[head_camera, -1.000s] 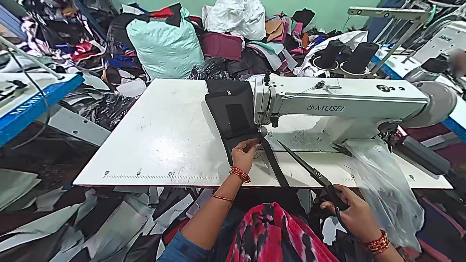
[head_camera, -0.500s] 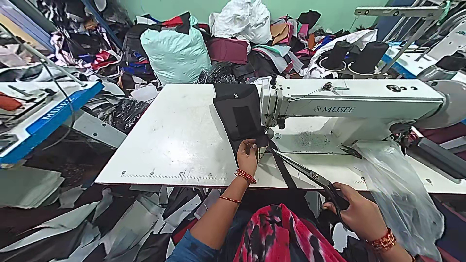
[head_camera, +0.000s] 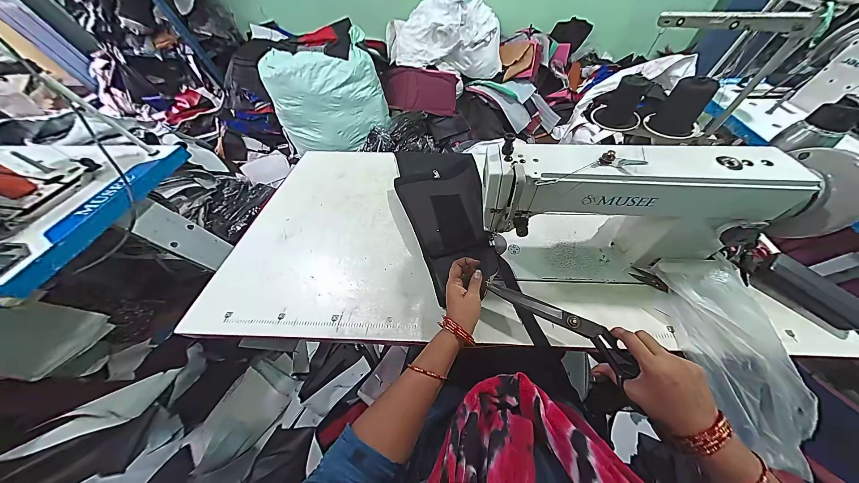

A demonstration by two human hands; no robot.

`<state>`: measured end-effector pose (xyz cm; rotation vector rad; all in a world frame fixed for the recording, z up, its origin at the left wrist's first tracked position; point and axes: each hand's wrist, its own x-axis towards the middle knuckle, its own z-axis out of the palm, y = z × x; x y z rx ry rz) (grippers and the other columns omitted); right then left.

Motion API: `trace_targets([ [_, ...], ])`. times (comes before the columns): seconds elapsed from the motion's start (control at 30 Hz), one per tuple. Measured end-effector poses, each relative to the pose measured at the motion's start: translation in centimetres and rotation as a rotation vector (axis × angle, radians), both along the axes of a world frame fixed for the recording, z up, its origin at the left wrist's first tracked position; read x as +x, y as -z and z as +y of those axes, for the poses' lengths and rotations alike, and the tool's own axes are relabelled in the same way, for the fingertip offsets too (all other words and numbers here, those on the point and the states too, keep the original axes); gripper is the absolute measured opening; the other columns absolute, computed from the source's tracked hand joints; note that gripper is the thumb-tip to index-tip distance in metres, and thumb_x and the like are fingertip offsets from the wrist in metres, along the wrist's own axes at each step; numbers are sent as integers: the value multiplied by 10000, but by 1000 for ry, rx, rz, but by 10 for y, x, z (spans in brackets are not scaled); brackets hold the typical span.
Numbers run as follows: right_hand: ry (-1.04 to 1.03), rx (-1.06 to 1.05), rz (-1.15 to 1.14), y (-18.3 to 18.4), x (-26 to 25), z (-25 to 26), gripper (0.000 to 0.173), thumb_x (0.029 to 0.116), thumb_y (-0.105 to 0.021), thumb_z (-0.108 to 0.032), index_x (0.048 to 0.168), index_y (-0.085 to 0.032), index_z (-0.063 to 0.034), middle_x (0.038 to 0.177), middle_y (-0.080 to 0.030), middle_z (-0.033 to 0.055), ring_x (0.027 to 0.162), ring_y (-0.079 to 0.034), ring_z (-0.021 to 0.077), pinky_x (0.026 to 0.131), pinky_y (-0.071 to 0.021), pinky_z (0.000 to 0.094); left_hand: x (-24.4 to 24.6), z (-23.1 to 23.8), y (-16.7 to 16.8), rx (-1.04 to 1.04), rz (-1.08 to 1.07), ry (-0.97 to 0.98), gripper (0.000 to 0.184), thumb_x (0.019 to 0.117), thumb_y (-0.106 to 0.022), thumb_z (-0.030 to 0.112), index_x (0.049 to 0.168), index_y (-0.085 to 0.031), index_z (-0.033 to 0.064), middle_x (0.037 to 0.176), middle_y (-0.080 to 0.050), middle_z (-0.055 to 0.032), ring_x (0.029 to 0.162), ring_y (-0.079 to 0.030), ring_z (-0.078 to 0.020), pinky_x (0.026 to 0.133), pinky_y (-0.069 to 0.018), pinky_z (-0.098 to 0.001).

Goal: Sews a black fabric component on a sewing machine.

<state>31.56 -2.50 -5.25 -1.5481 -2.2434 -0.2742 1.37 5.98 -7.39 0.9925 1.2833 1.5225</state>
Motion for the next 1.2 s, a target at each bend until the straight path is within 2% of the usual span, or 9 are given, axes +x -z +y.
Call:
trace_targets([
  [0.07, 13, -6, -8, -1, 2, -5, 638, 760, -628, -560, 1083, -738, -21, 785, -663, 159, 505, -624, 328, 374, -428, 469, 0, -4, 2, 4, 46, 40, 285, 1013, -500, 1, 1289, -505, -70, 1102, -612, -136, 971, -619, -109, 876, -533, -277],
  [0.13, 29, -24, -21, -2, 5, -9, 626, 751, -649, -532, 1099, -735, -20, 799, -668, 166, 515, -631, 340, 377, -432, 482, 2, -7, 5, 3, 96, 63, 305, 1004, -504, 2, 1296, -497, -82, 1065, -615, -138, 962, -613, -108, 895, -517, -269],
  [0.27, 55, -38, -57, -5, 8, -15, 610, 712, -696, -489, 1093, -735, -14, 801, -667, 177, 523, -637, 363, 381, -437, 504, 6, -10, 4, -9, 184, 81, 332, 993, -528, -1, 1310, -483, -89, 985, -626, -104, 898, -612, -78, 855, -513, -237],
  [0.43, 47, -19, -116, -11, 8, -18, 578, 718, -684, -473, 1067, -740, -15, 784, -657, 181, 511, -631, 361, 370, -426, 477, 8, -12, -3, -89, 282, 119, 369, 996, -549, -8, 1347, -471, -93, 1060, -652, -172, 957, -645, -139, 896, -528, -277],
  [0.53, 57, -46, -126, -12, 8, -18, 577, 707, -714, -452, 1084, -736, -16, 795, -659, 184, 515, -634, 365, 371, -432, 487, 8, -12, -4, -93, 314, 136, 347, 996, -552, -14, 1328, -490, -89, 1059, -654, -174, 952, -643, -144, 886, -529, -280],
  [0.87, 75, -101, -118, -12, 1, -19, 543, 609, -856, -199, 1107, -737, -18, 826, -674, 196, 544, -653, 389, 389, -449, 515, 10, -14, -2, -62, 354, 148, 297, 990, -554, -22, 1276, -518, -91, 1016, -652, -158, 919, -637, -137, 852, -530, -273],
  [1.0, 58, -72, -89, -7, 5, -23, 521, 620, -820, -237, 1084, -746, -13, 813, -676, 197, 529, -650, 382, 377, -442, 508, 7, -14, -2, -46, 335, 164, 271, 990, -557, -17, 1251, -531, -87, 1008, -641, -147, 912, -625, -128, 852, -524, -267],
  [1.1, 103, -126, -17, -8, 15, -32, 539, 663, -805, -305, 1112, -739, -14, 884, -703, 222, 589, -678, 415, 418, -473, 561, -15, -23, -13, 44, 327, 383, 190, 961, -553, -3, 1128, -579, -89, 971, -634, -85, 886, -610, -69, 834, -519, -241],
  [1.2, 189, -211, 34, -13, 32, -44, 576, 704, -815, -327, 1164, -717, 6, 944, -705, 258, 660, -688, 464, 479, -489, 628, -71, -43, -43, 26, 539, 900, 145, 957, -542, 8, 1005, -640, -87, 979, -652, -110, 889, -624, -91, 833, -532, -278],
])
